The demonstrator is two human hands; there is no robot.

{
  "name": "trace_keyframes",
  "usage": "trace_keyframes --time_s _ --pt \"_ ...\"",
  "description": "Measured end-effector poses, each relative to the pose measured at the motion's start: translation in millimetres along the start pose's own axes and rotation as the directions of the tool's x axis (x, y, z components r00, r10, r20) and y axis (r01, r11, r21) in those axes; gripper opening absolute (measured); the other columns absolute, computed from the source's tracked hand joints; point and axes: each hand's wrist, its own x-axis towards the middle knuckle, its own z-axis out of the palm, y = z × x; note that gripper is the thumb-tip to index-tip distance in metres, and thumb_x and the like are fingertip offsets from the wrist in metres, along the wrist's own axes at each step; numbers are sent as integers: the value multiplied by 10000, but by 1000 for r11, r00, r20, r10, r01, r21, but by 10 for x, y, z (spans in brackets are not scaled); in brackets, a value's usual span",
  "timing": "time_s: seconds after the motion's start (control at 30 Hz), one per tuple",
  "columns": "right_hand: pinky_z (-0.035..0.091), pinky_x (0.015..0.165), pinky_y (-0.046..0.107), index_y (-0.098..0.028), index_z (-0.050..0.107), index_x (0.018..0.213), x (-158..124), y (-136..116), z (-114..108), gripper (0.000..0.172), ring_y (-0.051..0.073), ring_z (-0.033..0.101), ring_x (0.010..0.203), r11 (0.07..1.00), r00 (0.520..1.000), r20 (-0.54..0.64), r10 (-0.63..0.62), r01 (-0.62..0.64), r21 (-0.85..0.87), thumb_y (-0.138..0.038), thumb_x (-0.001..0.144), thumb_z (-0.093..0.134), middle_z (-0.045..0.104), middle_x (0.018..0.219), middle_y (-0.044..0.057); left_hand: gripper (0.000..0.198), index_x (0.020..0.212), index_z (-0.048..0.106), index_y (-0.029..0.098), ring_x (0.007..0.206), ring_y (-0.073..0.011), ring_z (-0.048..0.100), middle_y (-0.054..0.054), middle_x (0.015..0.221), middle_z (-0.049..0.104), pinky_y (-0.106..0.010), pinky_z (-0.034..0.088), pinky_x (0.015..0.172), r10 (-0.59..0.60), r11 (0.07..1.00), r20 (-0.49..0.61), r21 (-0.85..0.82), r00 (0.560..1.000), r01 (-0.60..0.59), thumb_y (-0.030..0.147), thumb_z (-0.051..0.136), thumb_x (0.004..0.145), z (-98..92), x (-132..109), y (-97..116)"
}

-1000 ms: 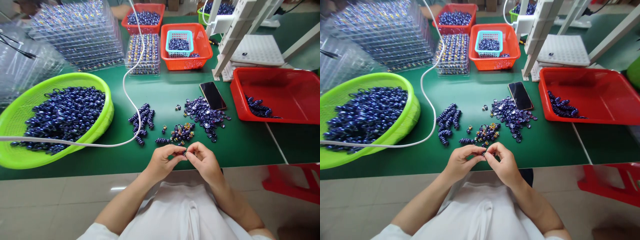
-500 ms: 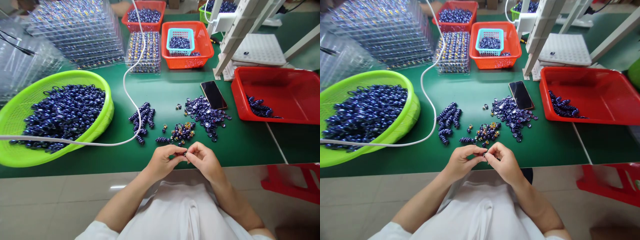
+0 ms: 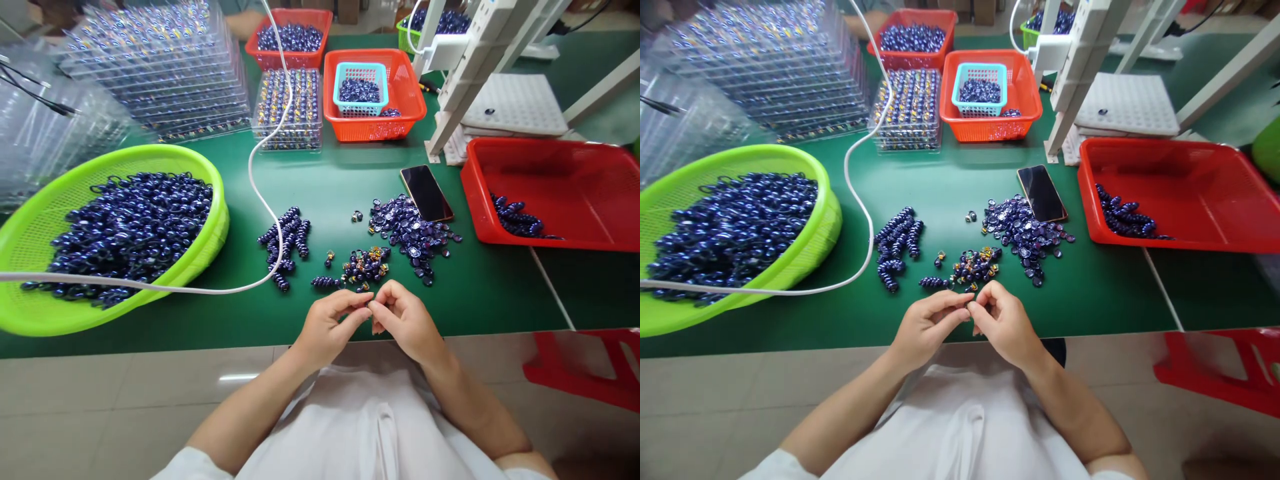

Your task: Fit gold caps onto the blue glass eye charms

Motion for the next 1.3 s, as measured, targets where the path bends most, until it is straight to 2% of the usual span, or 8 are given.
trace_keyframes --time_s 0.13,0.27,0.4,0.53,0.67,0.87,1.07,1.3 --pt "505 516 215 -209 538 936 -14 17 -6 237 117 666 603 1000 1000 15 -16 16 -5 -444 942 565 654 772 -15 254 986 750 126 705 -177 707 -67 804 760 -286 589 699 -276 944 -66 -204 959 258 301 733 803 25 32 64" --pt "550 562 237 -219 566 1077 -65 80 -53 254 145 708 719 994 996 -54 -74 70 -78 -429 934 583 690 973 39 244 908 747 119 618 -148 672 -46 723 743 -264 569 646 -343 912 -91 -269 935 309 291 774 737 31 73 83" --pt "578 674 281 -226 610 1038 -119 128 -95 159 157 703 780 957 974 -81 -210 187 -223 -347 938 583 681 996 44 183 821 741 128 514 -101 571 -4 596 670 -214 477 527 -351 916 -111 -248 930 317 268 773 707 34 95 71" --pt "558 718 300 -237 637 969 -123 115 -113 64 159 661 786 859 913 -87 -399 340 -383 -242 921 595 668 925 35 151 768 723 136 494 -89 528 -1 589 659 -205 429 493 -369 905 -99 -263 924 334 258 755 685 43 108 68" --pt "545 697 294 -261 646 998 -79 85 -108 149 164 651 797 735 831 0 -556 492 -466 -161 892 614 665 898 27 131 747 715 136 504 -89 535 -2 604 664 -198 421 486 -373 904 -83 -259 924 341 233 745 664 53 109 52" --pt "541 713 310 -263 643 1020 -21 102 -73 216 172 634 815 540 734 141 -664 602 -588 -106 877 598 646 895 44 126 773 721 133 510 -83 539 2 631 673 -197 443 503 -359 909 -56 -246 932 336 222 737 686 75 109 26" --pt "495 666 294 -231 605 886 -41 58 -49 92 161 586 739 716 845 -21 -534 439 -543 -158 911 554 606 818 23 221 935 755 128 622 -137 638 -58 773 747 -242 541 584 -322 931 -13 -185 947 314 286 714 786 75 78 40" --pt "461 644 265 -212 612 830 -19 53 -58 134 145 550 695 913 945 -141 -294 235 -333 -296 929 576 597 783 9 228 1029 770 175 861 -217 721 -94 995 772 -297 596 725 -111 994 -95 -9 989 111 250 699 825 120 -10 -74"
